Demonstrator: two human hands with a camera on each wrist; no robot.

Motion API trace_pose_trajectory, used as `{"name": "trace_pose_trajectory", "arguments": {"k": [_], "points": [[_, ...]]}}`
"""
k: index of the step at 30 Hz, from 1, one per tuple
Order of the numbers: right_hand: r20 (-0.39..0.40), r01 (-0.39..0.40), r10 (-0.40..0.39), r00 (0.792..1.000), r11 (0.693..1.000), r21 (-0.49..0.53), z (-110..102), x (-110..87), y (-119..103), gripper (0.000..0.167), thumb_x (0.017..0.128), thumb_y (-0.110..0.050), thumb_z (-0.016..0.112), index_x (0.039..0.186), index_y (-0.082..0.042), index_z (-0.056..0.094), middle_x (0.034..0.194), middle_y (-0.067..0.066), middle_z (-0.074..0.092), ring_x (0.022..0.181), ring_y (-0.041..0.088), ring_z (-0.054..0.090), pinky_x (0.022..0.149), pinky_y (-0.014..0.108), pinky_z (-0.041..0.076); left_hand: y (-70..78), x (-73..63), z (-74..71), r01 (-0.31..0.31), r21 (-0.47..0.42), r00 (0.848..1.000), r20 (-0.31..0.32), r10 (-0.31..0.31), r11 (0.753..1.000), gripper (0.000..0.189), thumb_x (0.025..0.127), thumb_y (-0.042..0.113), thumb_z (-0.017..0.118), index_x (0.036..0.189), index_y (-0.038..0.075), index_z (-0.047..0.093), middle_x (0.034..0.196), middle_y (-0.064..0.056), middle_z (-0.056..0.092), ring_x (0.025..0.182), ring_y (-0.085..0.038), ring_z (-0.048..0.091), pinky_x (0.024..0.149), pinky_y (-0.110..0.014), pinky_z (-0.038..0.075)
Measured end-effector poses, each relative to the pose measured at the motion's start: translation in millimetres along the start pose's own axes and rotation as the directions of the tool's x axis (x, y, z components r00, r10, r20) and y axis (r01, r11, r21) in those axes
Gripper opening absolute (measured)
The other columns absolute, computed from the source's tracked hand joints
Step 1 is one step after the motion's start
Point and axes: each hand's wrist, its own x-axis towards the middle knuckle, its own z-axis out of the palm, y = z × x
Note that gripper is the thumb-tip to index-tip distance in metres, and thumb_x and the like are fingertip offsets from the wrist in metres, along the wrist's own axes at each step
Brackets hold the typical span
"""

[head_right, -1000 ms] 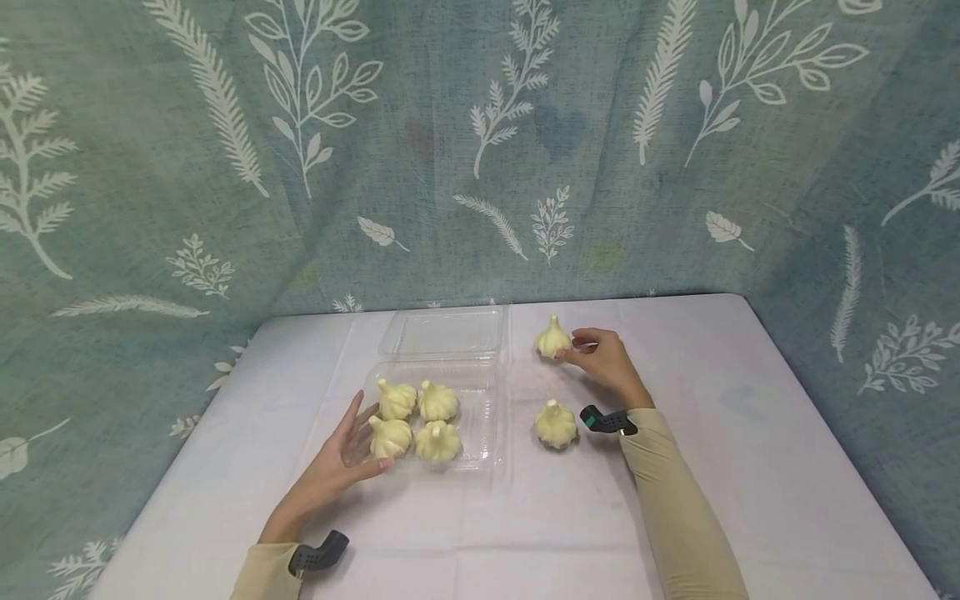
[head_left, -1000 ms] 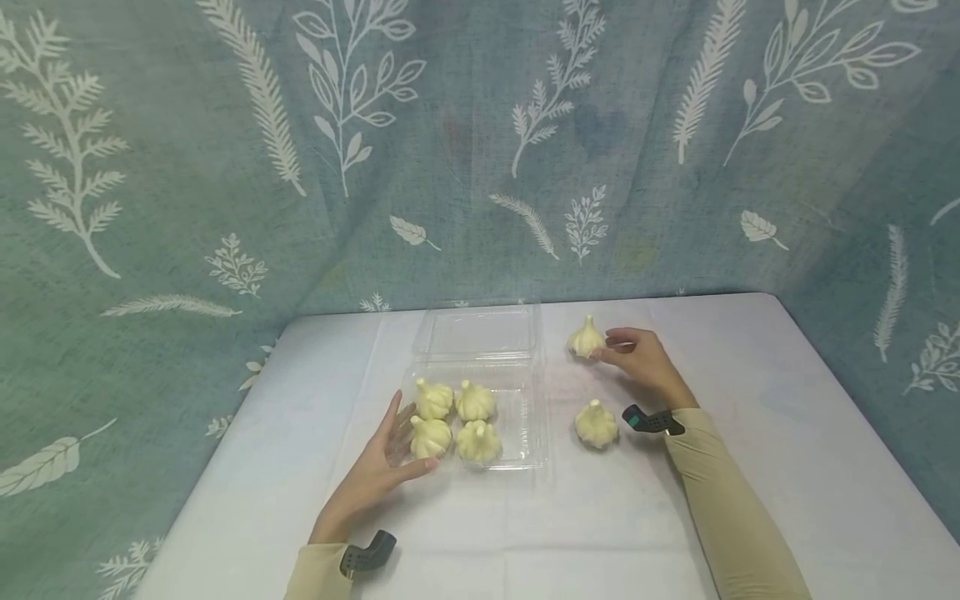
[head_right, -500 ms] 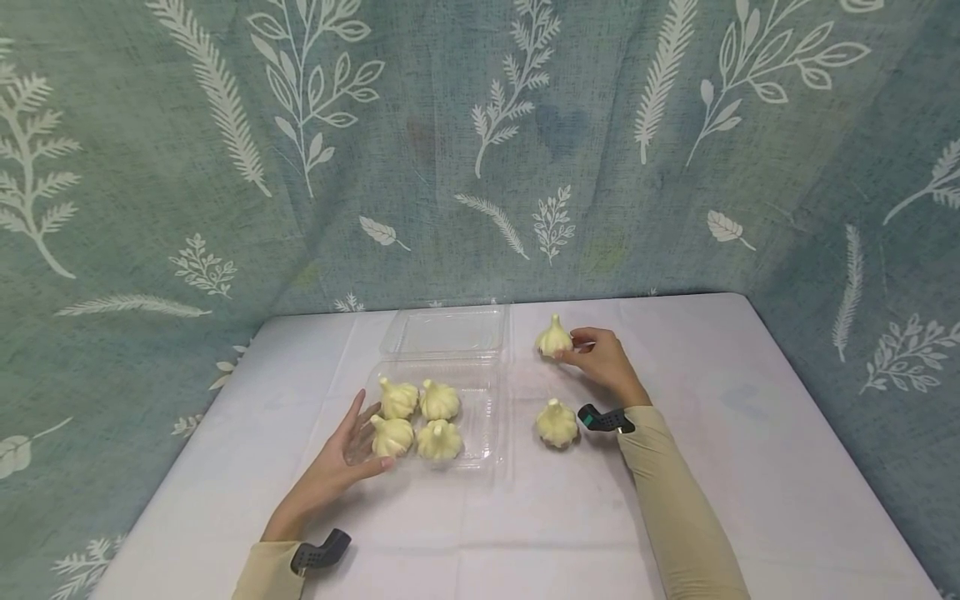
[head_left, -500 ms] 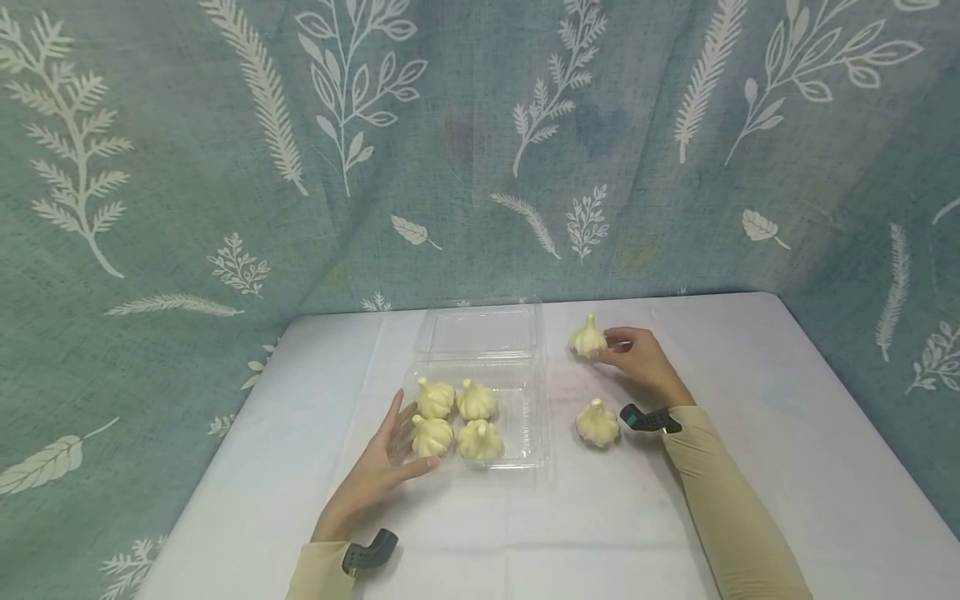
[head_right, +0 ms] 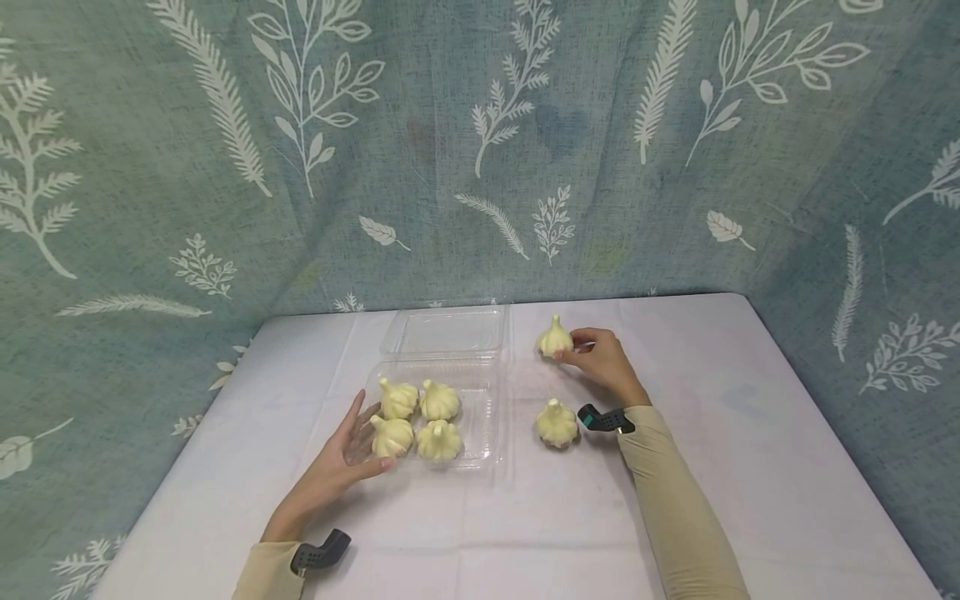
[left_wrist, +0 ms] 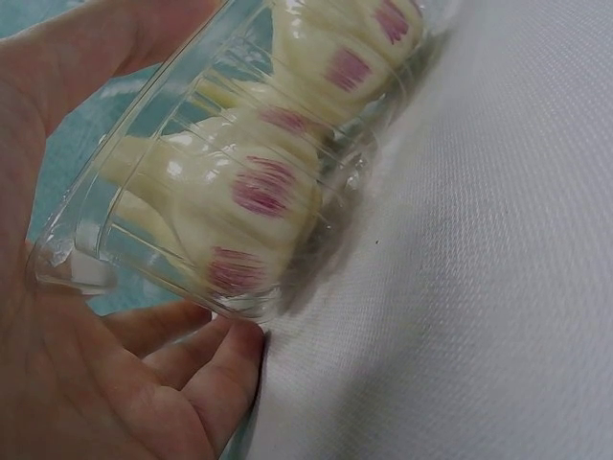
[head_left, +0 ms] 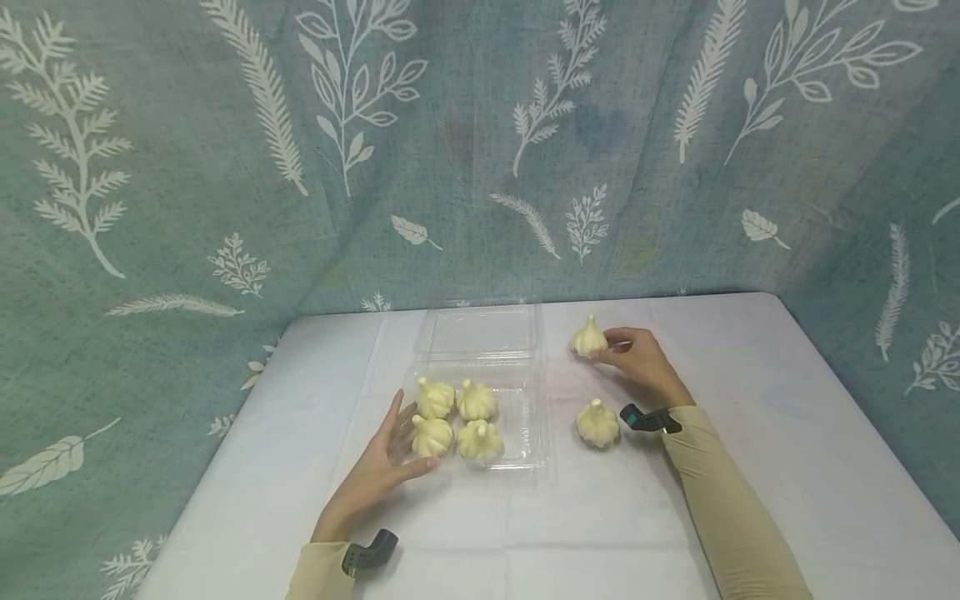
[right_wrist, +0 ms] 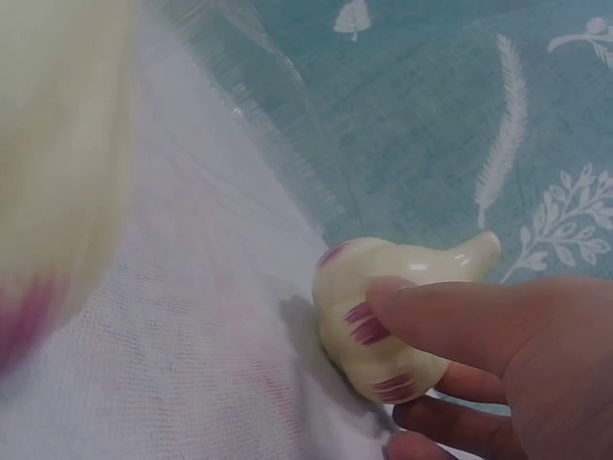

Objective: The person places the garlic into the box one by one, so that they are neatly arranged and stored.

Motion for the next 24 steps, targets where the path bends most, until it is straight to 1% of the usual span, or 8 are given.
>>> {"name": "trace_pose_trajectory", "arguments": {"k": [7, 13, 20, 24], "points": [[-0.003, -0.007, 0.007, 1.000, 1.000, -0.008, -1.1, 0.1, -0.5, 0.062, 0.089, -0.041, 0.081, 0.133, 0.000, 0.066, 0.129, 0.022, 0.069, 0.118, 0.037, 0.067, 0.090, 0.036, 0.061, 1.3, 0.1, -0.9, -0.002, -0.005, 1.000, -0.001, 0.002, 1.000, 0.121, 0.088, 0.026, 0.083, 0.167, 0.027, -0.009, 0.175, -0.017, 0.012, 0.159, -0.046, 0.018, 0.129, -0.054, 0.025], [-0.004, -0.011, 0.011, 1.000, 1.000, 0.010, -3.1, -2.5, -3.3, 0.061, 0.088, -0.041, 0.081, 0.131, 0.000, 0.066, 0.127, 0.022, 0.070, 0.117, 0.037, 0.068, 0.091, 0.038, 0.062, 0.9, 0.0, -1.2, 0.000, 0.000, 1.000, 0.002, 0.000, 1.000, 0.122, 0.088, 0.026, 0.083, 0.167, 0.026, -0.010, 0.175, -0.017, 0.011, 0.159, -0.046, 0.018, 0.129, -0.055, 0.025], [0.002, -0.014, 0.014, 1.000, 1.000, 0.022, -6.0, -4.5, -5.8, 0.062, 0.090, -0.041, 0.080, 0.133, 0.001, 0.065, 0.128, 0.024, 0.069, 0.117, 0.038, 0.068, 0.087, 0.034, 0.061, -0.4, 0.2, -0.5, -0.008, 0.001, 1.000, 0.005, 0.008, 1.000, 0.121, 0.089, 0.025, 0.082, 0.167, 0.027, -0.009, 0.175, -0.018, 0.011, 0.159, -0.047, 0.018, 0.129, -0.056, 0.024], [0.002, -0.018, 0.018, 1.000, 0.999, 0.028, -7.4, -4.7, -7.3, 0.060, 0.091, -0.041, 0.079, 0.133, 0.000, 0.065, 0.129, 0.024, 0.069, 0.118, 0.039, 0.068, 0.090, 0.039, 0.063, 0.0, 0.0, -0.2, -0.009, 0.002, 1.000, 0.007, 0.009, 1.000, 0.121, 0.089, 0.025, 0.082, 0.167, 0.028, -0.009, 0.175, -0.018, 0.010, 0.158, -0.047, 0.018, 0.129, -0.056, 0.024]]}}
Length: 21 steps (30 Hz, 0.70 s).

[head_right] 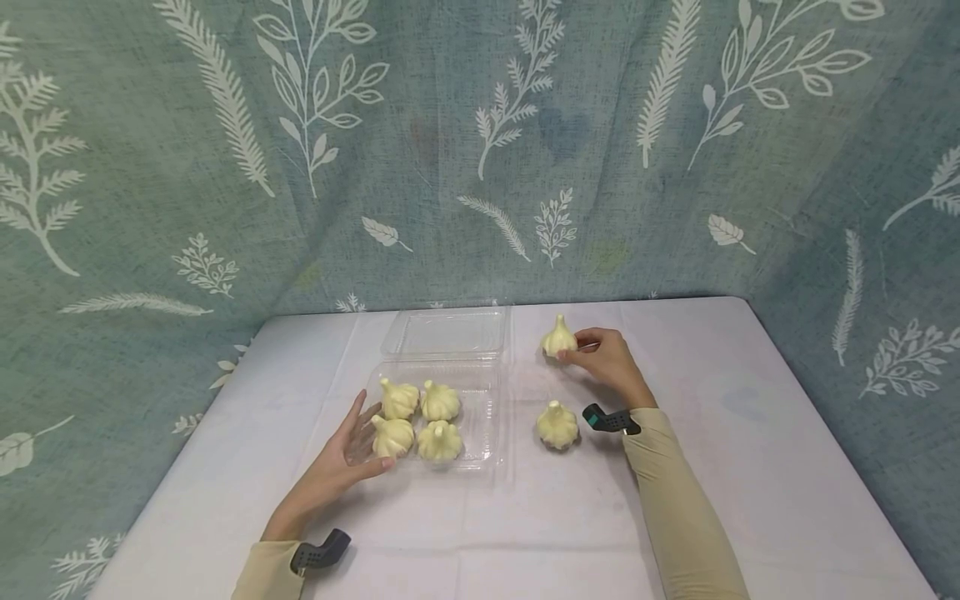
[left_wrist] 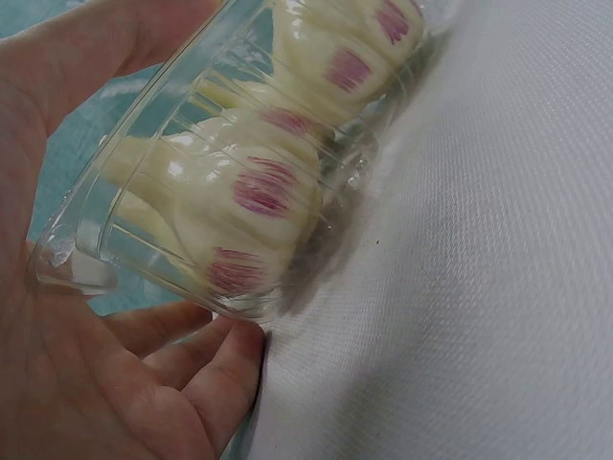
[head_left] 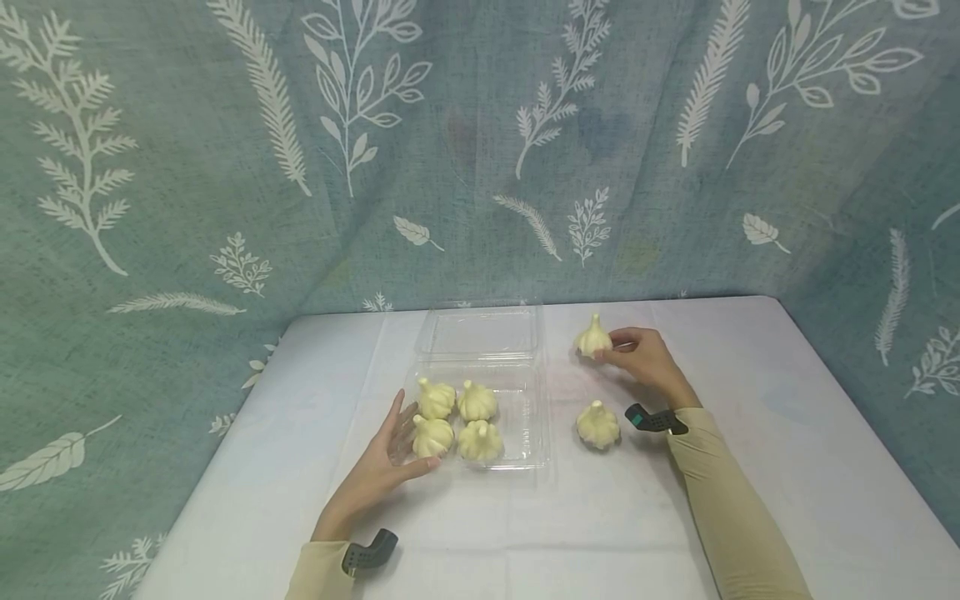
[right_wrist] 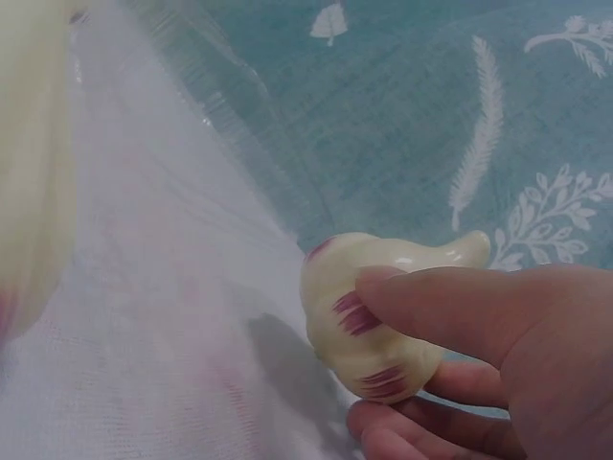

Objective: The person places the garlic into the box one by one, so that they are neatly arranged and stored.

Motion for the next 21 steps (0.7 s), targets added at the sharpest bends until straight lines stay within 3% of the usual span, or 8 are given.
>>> {"name": "trace_pose_trajectory", "arguments": {"k": [7, 21], "points": [[0.009, -0.011, 0.010, 1.000, 1.000, 0.016, -4, -2.8, -5, 0.062, 0.090, -0.040, 0.079, 0.136, -0.001, 0.063, 0.133, 0.024, 0.067, 0.119, 0.038, 0.068, 0.091, 0.039, 0.062, 1.1, -0.8, -0.2, 0.002, 0.002, 1.000, 0.001, -0.002, 1.000, 0.122, 0.088, 0.025, 0.083, 0.167, 0.028, -0.009, 0.175, -0.019, 0.010, 0.158, -0.048, 0.018, 0.128, -0.056, 0.024], [0.004, 0.086, -0.086, 0.996, 0.996, 0.018, -7, -9.8, -27, 0.058, 0.090, -0.037, 0.080, 0.133, -0.001, 0.066, 0.134, 0.023, 0.068, 0.117, 0.039, 0.070, 0.093, 0.044, 0.063, 1.5, -2.0, 0.1, 0.014, 0.006, 1.000, 0.000, -0.014, 1.000, 0.121, 0.088, 0.027, 0.083, 0.167, 0.030, -0.009, 0.175, -0.018, 0.010, 0.158, -0.047, 0.019, 0.129, -0.055, 0.025]]}}
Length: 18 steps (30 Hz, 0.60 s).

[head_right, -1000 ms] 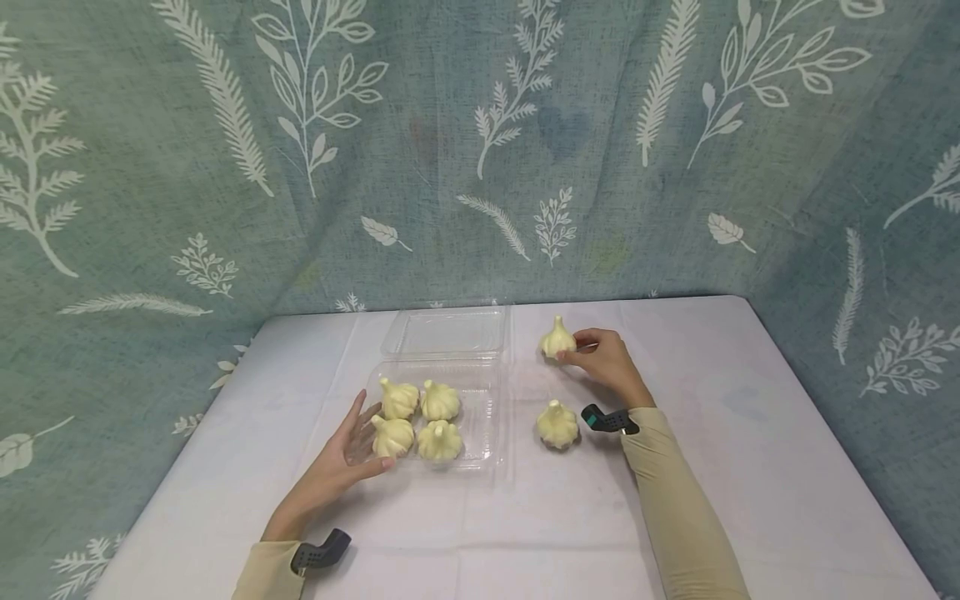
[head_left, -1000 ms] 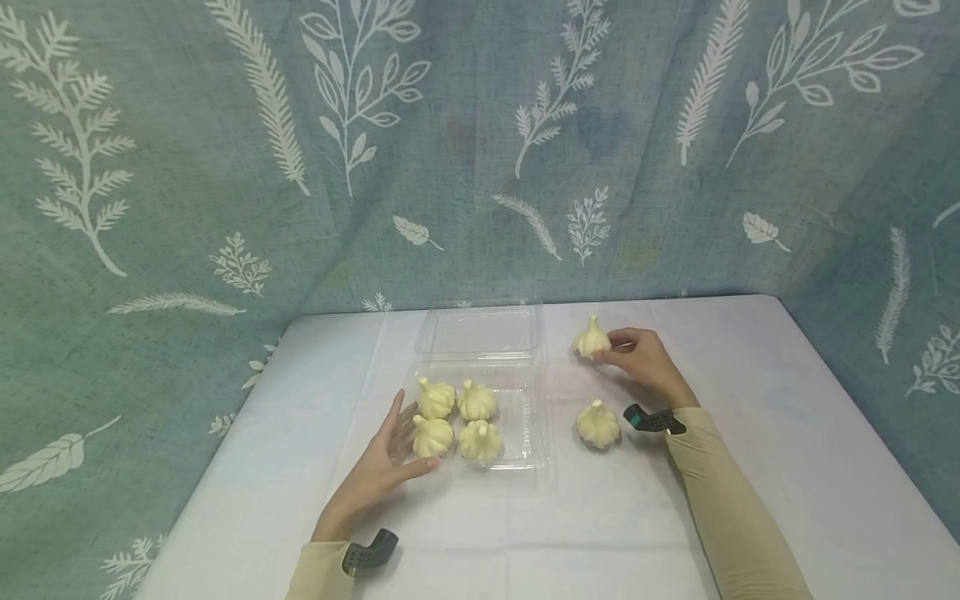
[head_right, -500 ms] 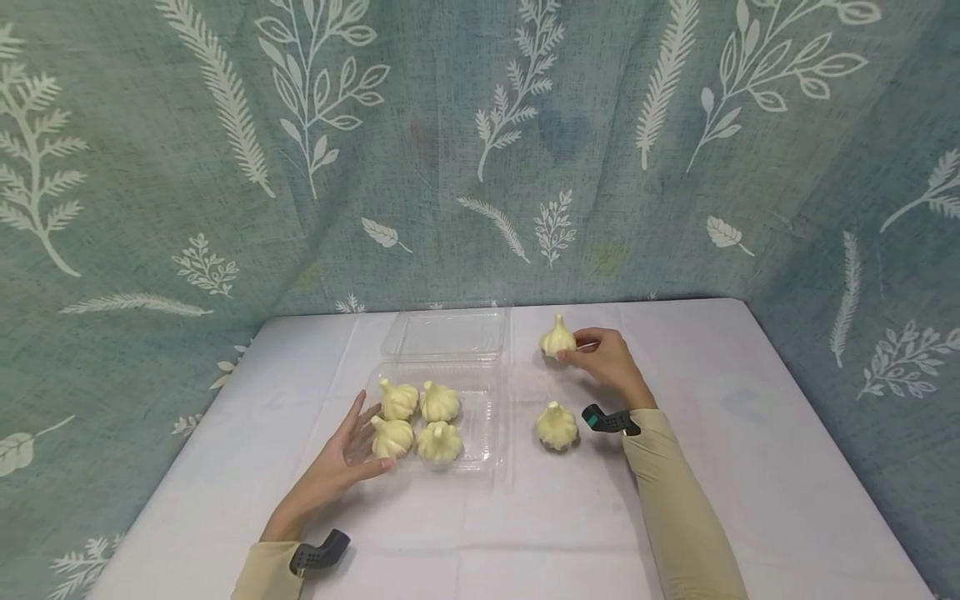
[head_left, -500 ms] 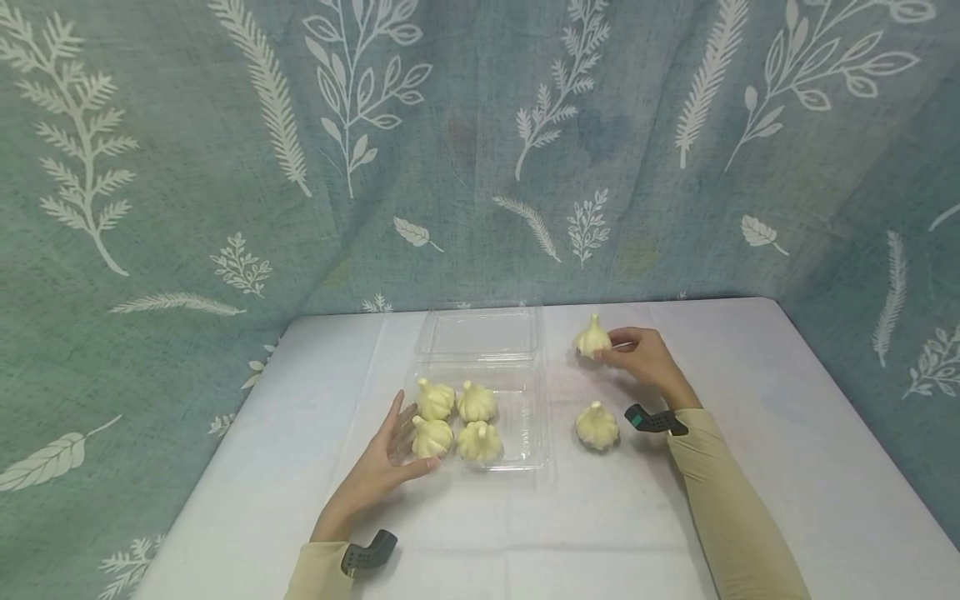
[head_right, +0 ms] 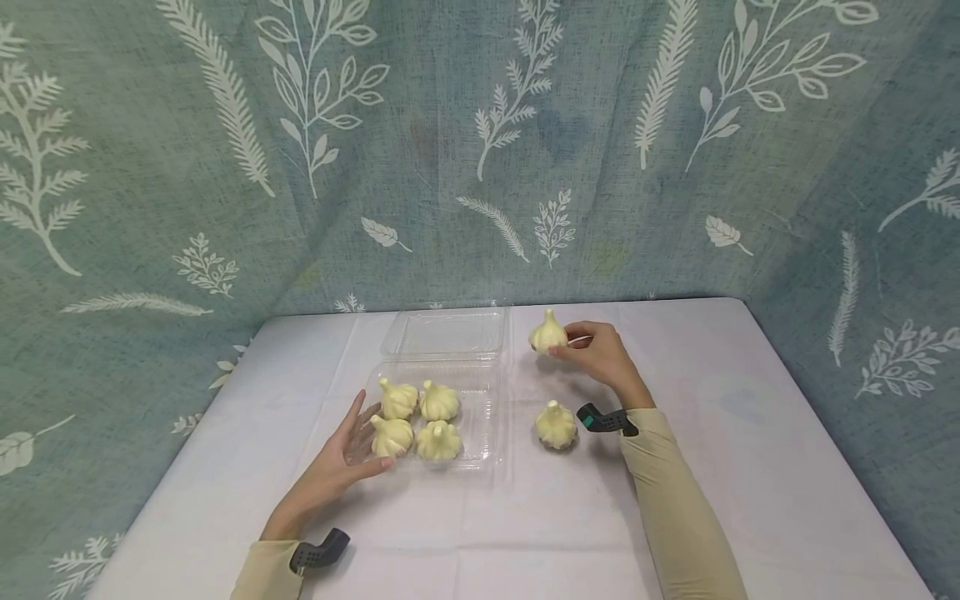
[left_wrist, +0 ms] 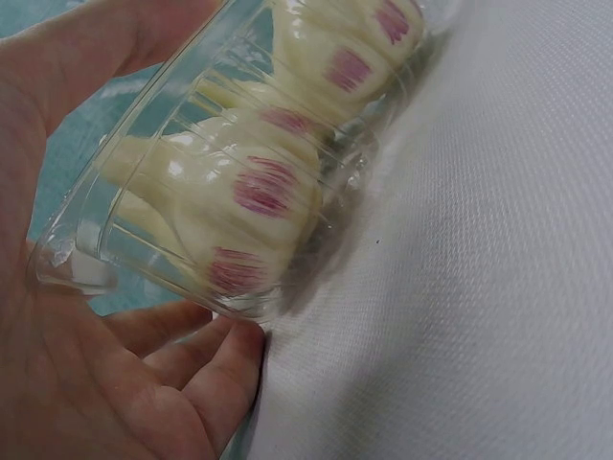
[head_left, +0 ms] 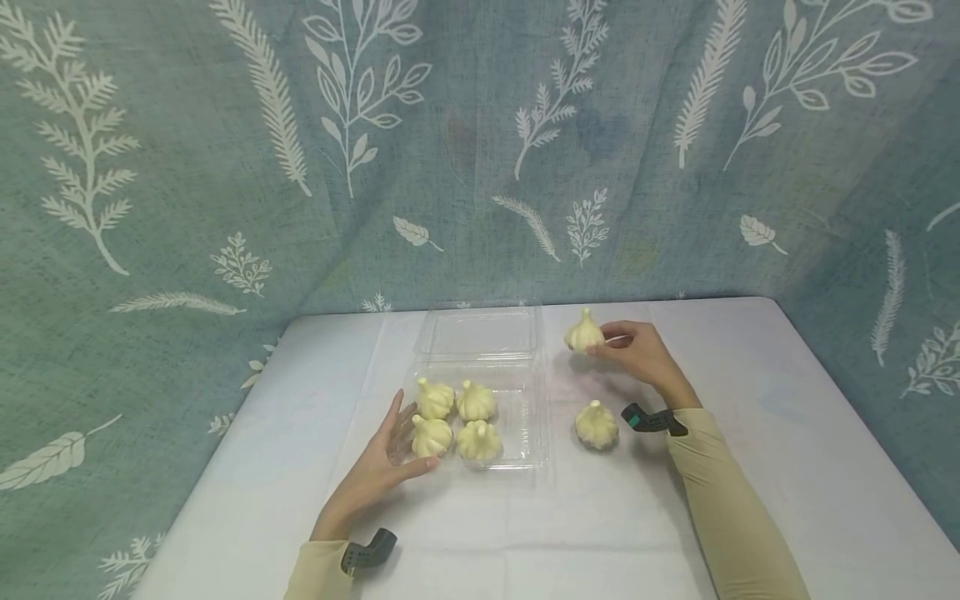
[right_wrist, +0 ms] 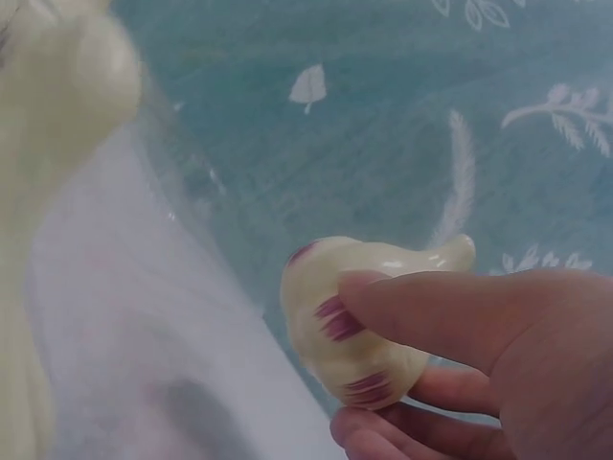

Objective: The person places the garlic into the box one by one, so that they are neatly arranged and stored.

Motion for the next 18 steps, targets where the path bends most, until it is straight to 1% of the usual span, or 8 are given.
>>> {"name": "trace_pose_trajectory", "arguments": {"k": [4, 11, 18], "points": [[0.006, 0.024, -0.024, 1.000, 0.999, 0.022, 0, -1.2, -6, 0.056, 0.091, -0.035, 0.080, 0.134, -0.001, 0.066, 0.135, 0.023, 0.067, 0.117, 0.039, 0.071, 0.093, 0.041, 0.064, -0.3, 1.0, -0.4, -0.006, -0.002, 1.000, 0.003, 0.006, 1.000, 0.122, 0.088, 0.026, 0.083, 0.167, 0.028, -0.009, 0.175, -0.019, 0.009, 0.158, -0.048, 0.018, 0.129, -0.055, 0.024], [0.019, 0.070, -0.071, 0.997, 0.997, 0.038, -2, -5.7, -18, 0.055, 0.091, -0.033, 0.081, 0.133, -0.001, 0.066, 0.138, 0.021, 0.066, 0.117, 0.039, 0.070, 0.096, 0.049, 0.064, 0.3, 1.1, -0.7, -0.006, 0.002, 1.000, 0.005, 0.005, 1.000, 0.122, 0.088, 0.026, 0.083, 0.167, 0.027, -0.010, 0.174, -0.021, 0.009, 0.158, -0.049, 0.018, 0.128, -0.055, 0.024], [0.023, 0.081, -0.082, 0.996, 0.996, 0.046, -2, -11.7, -33, 0.053, 0.089, -0.029, 0.082, 0.131, -0.001, 0.067, 0.134, 0.020, 0.068, 0.113, 0.036, 0.072, 0.092, 0.045, 0.064, -0.2, 2.1, -0.7, -0.004, 0.009, 1.000, 0.006, 0.004, 1.000, 0.122, 0.088, 0.026, 0.083, 0.167, 0.028, -0.010, 0.174, -0.020, 0.009, 0.158, -0.048, 0.017, 0.128, -0.056, 0.024]]}}
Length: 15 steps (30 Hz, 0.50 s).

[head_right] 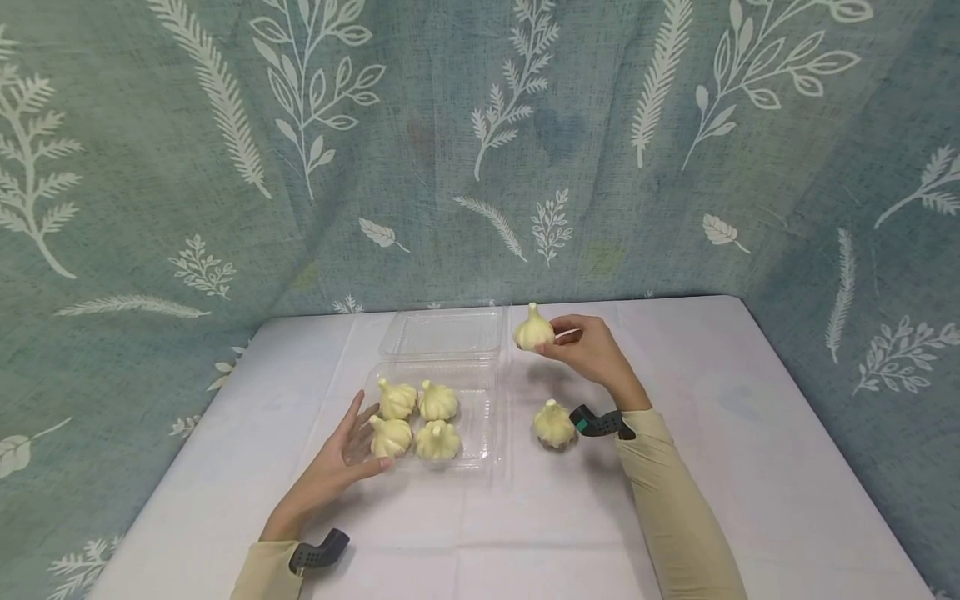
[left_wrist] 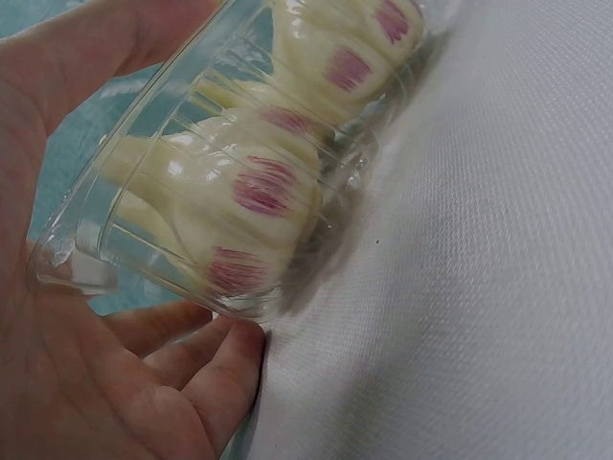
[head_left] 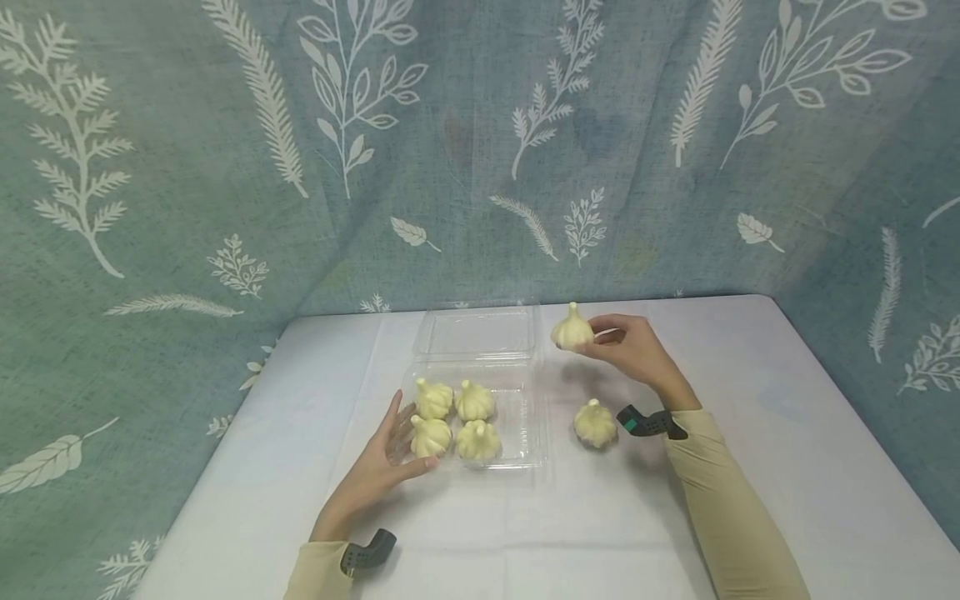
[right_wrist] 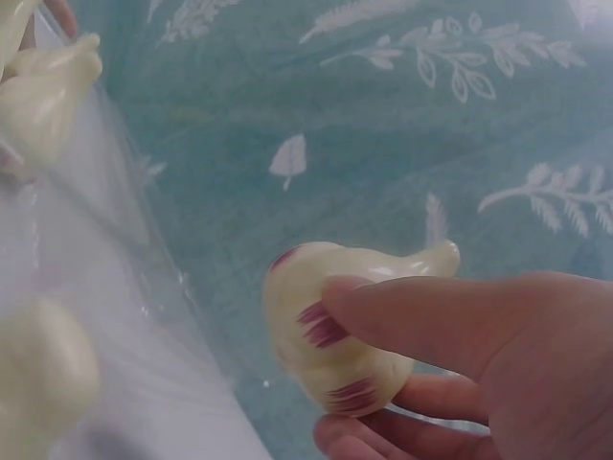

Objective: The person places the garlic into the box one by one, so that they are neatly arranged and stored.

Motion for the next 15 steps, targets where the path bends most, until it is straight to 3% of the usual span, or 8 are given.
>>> {"name": "trace_pose_trajectory", "arguments": {"k": [15], "points": [[0.042, 0.043, -0.044, 0.998, 0.999, 0.025, 13, -8.2, -26, 0.048, 0.086, -0.024, 0.084, 0.127, -0.003, 0.070, 0.122, 0.018, 0.073, 0.103, 0.030, 0.075, 0.083, 0.034, 0.065, 0.2, -1.6, 0.2, 0.000, -0.008, 1.000, -0.001, 0.000, 1.000, 0.122, 0.088, 0.026, 0.083, 0.167, 0.030, -0.009, 0.175, -0.020, 0.009, 0.158, -0.048, 0.018, 0.128, -0.056, 0.024]]}}
